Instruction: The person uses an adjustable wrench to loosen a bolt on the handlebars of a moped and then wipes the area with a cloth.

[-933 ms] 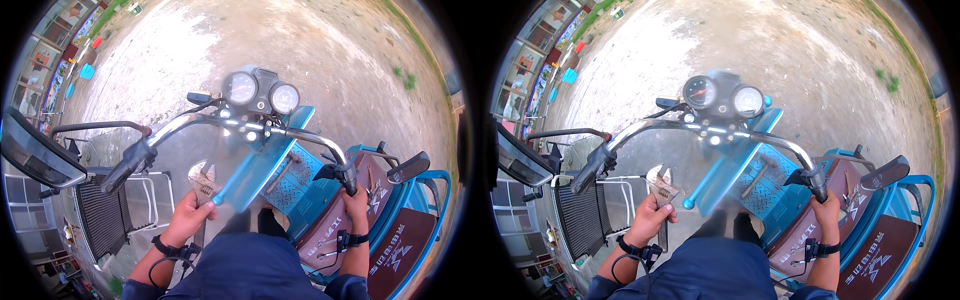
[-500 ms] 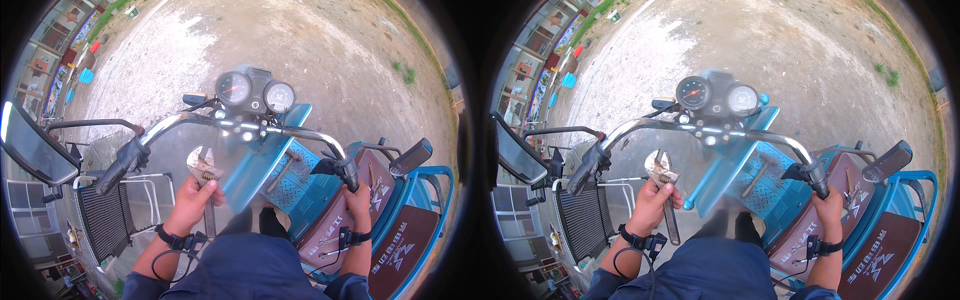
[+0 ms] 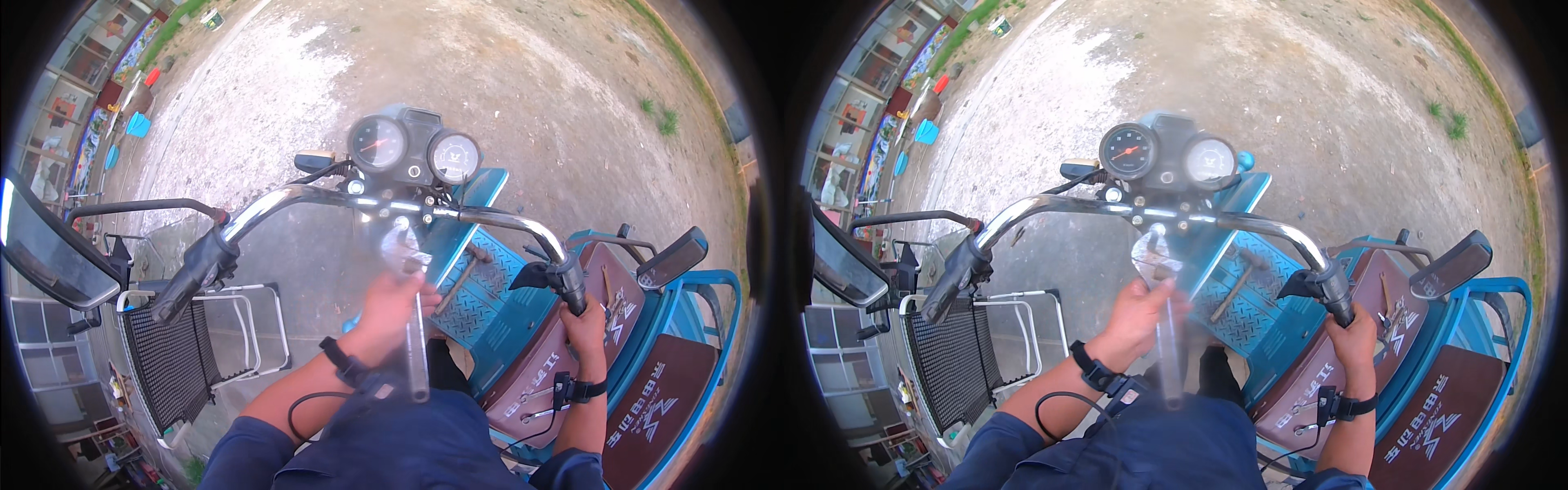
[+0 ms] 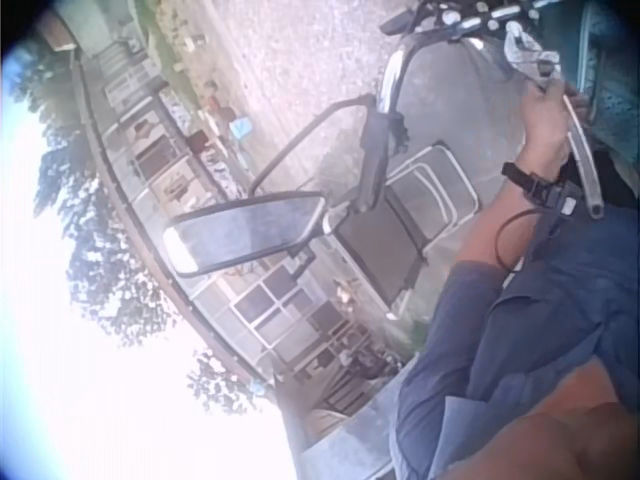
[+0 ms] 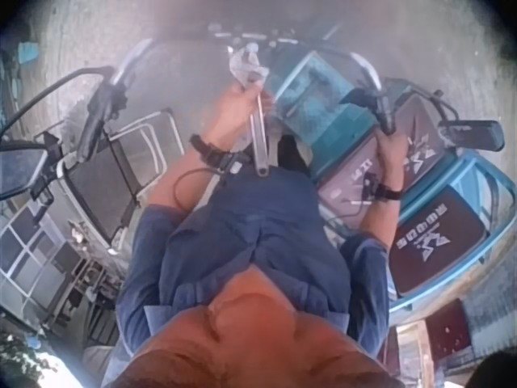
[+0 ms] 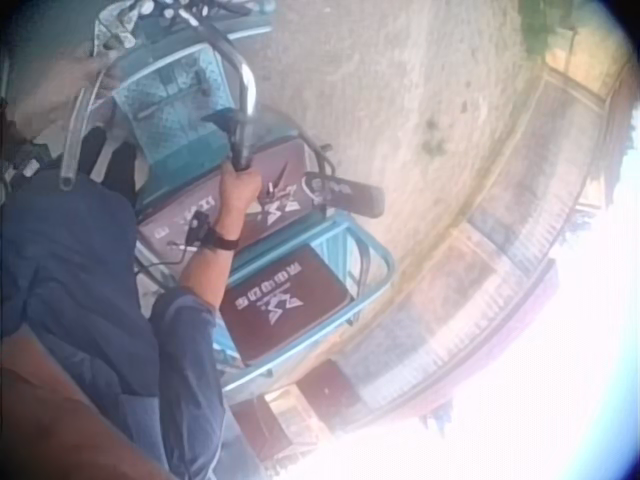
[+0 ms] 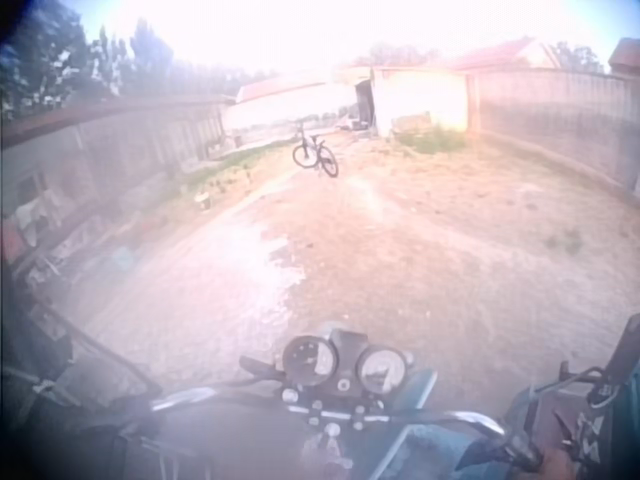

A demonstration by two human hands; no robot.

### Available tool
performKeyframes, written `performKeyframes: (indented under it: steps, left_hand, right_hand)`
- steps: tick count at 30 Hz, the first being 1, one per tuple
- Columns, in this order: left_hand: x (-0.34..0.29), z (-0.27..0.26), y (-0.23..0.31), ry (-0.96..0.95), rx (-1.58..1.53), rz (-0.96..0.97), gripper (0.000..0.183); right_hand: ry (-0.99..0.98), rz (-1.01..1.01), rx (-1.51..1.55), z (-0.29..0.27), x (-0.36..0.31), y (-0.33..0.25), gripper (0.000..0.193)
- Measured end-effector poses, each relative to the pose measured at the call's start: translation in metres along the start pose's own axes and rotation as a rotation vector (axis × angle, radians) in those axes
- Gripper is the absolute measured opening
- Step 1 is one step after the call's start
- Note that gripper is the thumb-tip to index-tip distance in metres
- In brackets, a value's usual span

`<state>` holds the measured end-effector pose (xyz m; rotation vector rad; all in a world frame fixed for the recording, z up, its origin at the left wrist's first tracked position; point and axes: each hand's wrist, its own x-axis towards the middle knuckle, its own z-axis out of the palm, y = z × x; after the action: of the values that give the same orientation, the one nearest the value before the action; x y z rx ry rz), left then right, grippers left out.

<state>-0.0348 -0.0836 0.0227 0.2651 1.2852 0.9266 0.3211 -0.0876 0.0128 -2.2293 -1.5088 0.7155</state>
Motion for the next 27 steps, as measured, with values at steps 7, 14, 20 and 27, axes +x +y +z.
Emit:
performKeyframes:
  steps: [7, 14, 20, 27]
  left_hand:
    - [0.022, 0.049, -0.020, 0.013, -0.072, -0.036, 0.027]
    - [0.028, 0.065, -0.026, 0.050, -0.111, 0.024, 0.026]
    - [0.032, 0.064, -0.025, 0.089, -0.099, 0.038, 0.027]
    - [0.026, 0.064, -0.014, 0.137, -0.043, 0.001, 0.028]
  right_hand:
    - [-0.019, 0.025, -0.006, -0.001, 0.000, 0.001, 0.028]
    - [-0.004, 0.005, 0.019, 0.005, -0.002, 0.007, 0.028]
    - [-0.011, -0.005, 0.019, 0.006, -0.001, 0.011, 0.027]
    - [-0.005, -0.004, 0.014, 0.006, -0.001, 0.009, 0.027]
